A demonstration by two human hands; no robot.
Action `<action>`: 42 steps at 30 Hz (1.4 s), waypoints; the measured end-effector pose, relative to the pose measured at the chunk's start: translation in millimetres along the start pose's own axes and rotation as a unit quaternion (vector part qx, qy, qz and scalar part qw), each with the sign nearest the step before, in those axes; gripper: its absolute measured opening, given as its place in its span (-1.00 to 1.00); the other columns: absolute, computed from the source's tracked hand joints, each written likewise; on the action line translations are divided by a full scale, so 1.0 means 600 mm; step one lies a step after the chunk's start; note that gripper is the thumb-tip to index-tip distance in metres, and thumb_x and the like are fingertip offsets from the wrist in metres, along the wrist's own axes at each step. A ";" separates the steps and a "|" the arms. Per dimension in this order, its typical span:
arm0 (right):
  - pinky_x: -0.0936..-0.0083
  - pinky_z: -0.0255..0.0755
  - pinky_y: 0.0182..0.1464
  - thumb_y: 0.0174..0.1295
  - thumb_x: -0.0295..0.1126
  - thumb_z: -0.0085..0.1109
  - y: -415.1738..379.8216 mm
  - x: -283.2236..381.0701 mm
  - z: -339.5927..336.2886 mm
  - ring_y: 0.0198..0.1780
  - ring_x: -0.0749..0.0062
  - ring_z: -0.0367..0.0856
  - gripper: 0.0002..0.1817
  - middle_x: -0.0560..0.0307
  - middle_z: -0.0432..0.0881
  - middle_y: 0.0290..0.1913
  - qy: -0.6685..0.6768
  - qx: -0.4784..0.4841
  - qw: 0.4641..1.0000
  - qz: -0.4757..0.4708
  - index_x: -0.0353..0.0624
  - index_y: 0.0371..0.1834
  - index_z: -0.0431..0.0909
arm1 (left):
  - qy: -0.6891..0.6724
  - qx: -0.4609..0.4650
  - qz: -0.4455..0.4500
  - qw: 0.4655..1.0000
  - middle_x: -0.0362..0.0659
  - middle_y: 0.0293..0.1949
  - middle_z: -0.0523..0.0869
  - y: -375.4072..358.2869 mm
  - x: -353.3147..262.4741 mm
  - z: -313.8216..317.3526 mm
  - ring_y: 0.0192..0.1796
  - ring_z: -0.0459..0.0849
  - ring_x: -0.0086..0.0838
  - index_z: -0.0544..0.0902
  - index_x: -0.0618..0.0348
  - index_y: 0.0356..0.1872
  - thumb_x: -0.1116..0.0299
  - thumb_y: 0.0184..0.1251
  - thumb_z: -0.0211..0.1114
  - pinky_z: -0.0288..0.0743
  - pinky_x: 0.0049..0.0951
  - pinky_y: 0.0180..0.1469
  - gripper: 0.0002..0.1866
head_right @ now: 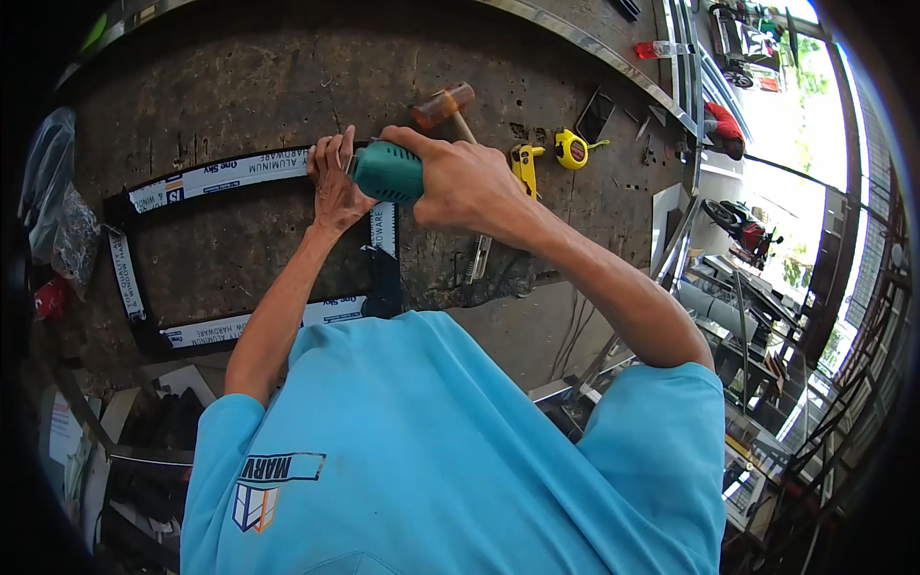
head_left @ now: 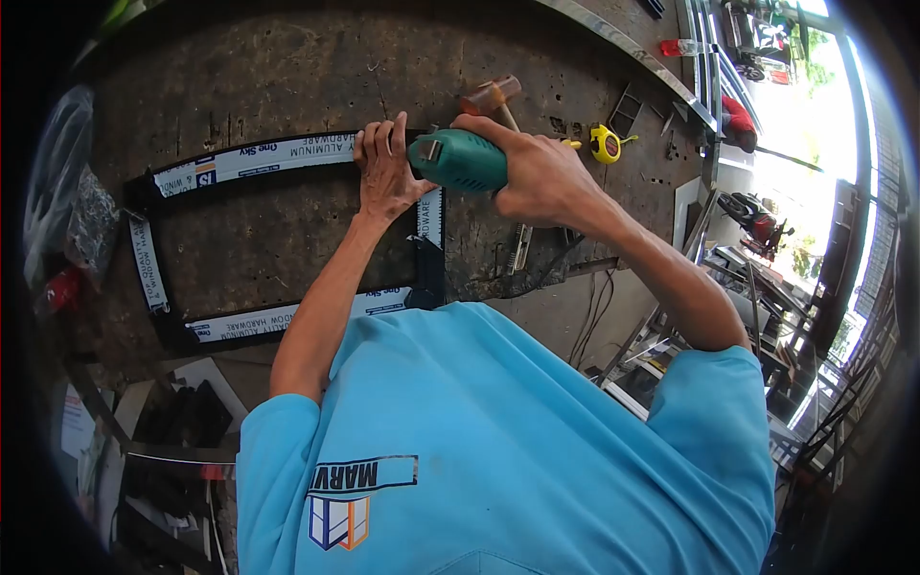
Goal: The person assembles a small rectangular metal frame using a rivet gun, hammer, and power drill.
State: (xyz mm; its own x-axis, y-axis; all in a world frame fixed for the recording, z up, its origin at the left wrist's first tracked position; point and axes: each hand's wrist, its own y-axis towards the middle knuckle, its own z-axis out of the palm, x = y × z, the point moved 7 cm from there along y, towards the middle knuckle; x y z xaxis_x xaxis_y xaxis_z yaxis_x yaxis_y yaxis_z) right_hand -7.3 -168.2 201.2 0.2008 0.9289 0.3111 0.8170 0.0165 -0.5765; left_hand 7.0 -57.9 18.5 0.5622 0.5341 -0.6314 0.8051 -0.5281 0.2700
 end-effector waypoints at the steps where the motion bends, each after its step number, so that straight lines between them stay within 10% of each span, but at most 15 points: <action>1: 0.13 0.54 -0.11 -0.27 -0.38 0.19 -0.004 -0.003 -0.005 -0.16 -0.11 0.67 -0.14 -0.14 0.68 -0.19 -0.002 -0.010 1.000 0.002 0.13 0.33 0.31 | 0.000 -0.006 0.009 1.000 0.01 0.18 0.24 0.002 -0.008 0.002 0.34 0.12 -0.06 -0.05 0.15 0.44 -0.23 -0.30 0.55 -0.16 0.07 0.39 0.31; 15: 0.28 0.44 0.03 -0.38 -0.44 0.28 0.014 -0.060 -0.012 -0.12 0.17 0.60 -0.05 -0.04 0.61 -0.10 0.191 0.037 0.981 0.027 0.04 0.34 0.33 | 0.017 -0.041 -0.012 0.999 0.08 0.25 0.24 -0.008 0.009 0.007 0.35 0.14 -0.05 -0.11 0.27 0.46 -0.52 -0.22 0.27 -0.19 0.03 0.43 0.37; 29: 0.16 0.43 0.07 -0.24 -0.39 0.15 -0.021 -0.030 0.005 0.00 -0.11 0.62 -0.14 -0.14 0.64 -0.03 0.033 0.029 0.998 0.045 0.28 0.35 0.28 | 0.009 -0.009 -0.012 1.000 0.04 0.23 0.27 -0.008 0.003 0.007 0.37 0.13 -0.06 -0.06 0.28 0.45 -0.35 -0.33 0.47 -0.17 -0.02 0.45 0.38; 37: 0.38 0.39 0.13 -0.32 -0.53 0.38 -0.311 -0.254 0.083 0.08 0.19 0.50 0.10 0.00 0.49 0.08 0.509 -0.141 0.833 0.166 -0.08 0.47 0.08 | 0.125 0.017 0.022 0.992 0.07 0.43 0.12 -0.026 -0.016 0.024 0.51 -0.07 -0.10 0.18 0.36 0.38 -0.43 0.21 -0.05 -0.35 -0.03 0.52 0.02; 39: 0.36 0.40 0.13 -0.30 -0.55 0.39 -0.371 -0.324 0.139 0.08 0.15 0.50 0.15 -0.03 0.48 0.11 0.539 -0.168 0.812 0.150 -0.04 0.51 0.01 | 0.240 0.079 0.082 0.964 0.10 0.45 0.12 -0.066 -0.067 0.049 0.52 -0.07 -0.08 0.19 0.37 0.37 -0.32 0.36 -0.16 -0.32 -0.01 0.52 -0.11; 40: 0.35 0.40 0.13 -0.26 -0.55 0.39 -0.388 -0.381 0.171 0.07 0.11 0.50 0.17 -0.05 0.47 0.12 0.471 -0.226 0.835 0.172 0.00 0.53 -0.06 | 0.108 0.208 0.140 0.962 0.04 0.40 0.25 -0.095 -0.139 0.045 0.50 0.01 -0.02 0.30 0.24 0.33 -0.20 0.44 -0.22 -0.25 0.04 0.50 -0.27; 41: 0.34 0.40 0.13 -0.22 -0.55 0.39 -0.390 -0.436 0.200 0.06 0.08 0.51 0.19 -0.07 0.46 0.14 0.402 -0.284 0.850 0.191 0.03 0.55 -0.13 | 0.060 0.427 0.341 0.835 -0.05 0.31 0.41 -0.170 -0.211 0.083 0.47 0.16 -0.09 0.42 0.10 0.27 -0.18 0.43 -0.14 -0.04 -0.01 0.47 -0.37; 42: 0.29 0.40 0.15 -0.20 -0.53 0.41 -0.382 -0.493 0.231 0.08 -0.01 0.52 0.20 -0.16 0.46 0.15 0.342 -0.292 0.860 0.241 0.08 0.56 -0.15 | -0.144 0.468 0.314 0.813 -0.10 0.21 0.54 -0.231 -0.271 0.090 0.31 0.42 -0.19 0.48 0.03 0.22 -0.09 0.40 0.01 0.20 -0.10 0.39 -0.46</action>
State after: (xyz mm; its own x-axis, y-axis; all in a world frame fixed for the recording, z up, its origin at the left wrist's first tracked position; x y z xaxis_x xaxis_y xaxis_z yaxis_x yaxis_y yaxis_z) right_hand -329.0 -395.1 136.7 0.6998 0.3381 0.6293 0.6420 -0.6839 -0.3466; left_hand -206.2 -107.3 44.5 0.6309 -0.1401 -0.7631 -0.1960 -0.9804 0.0179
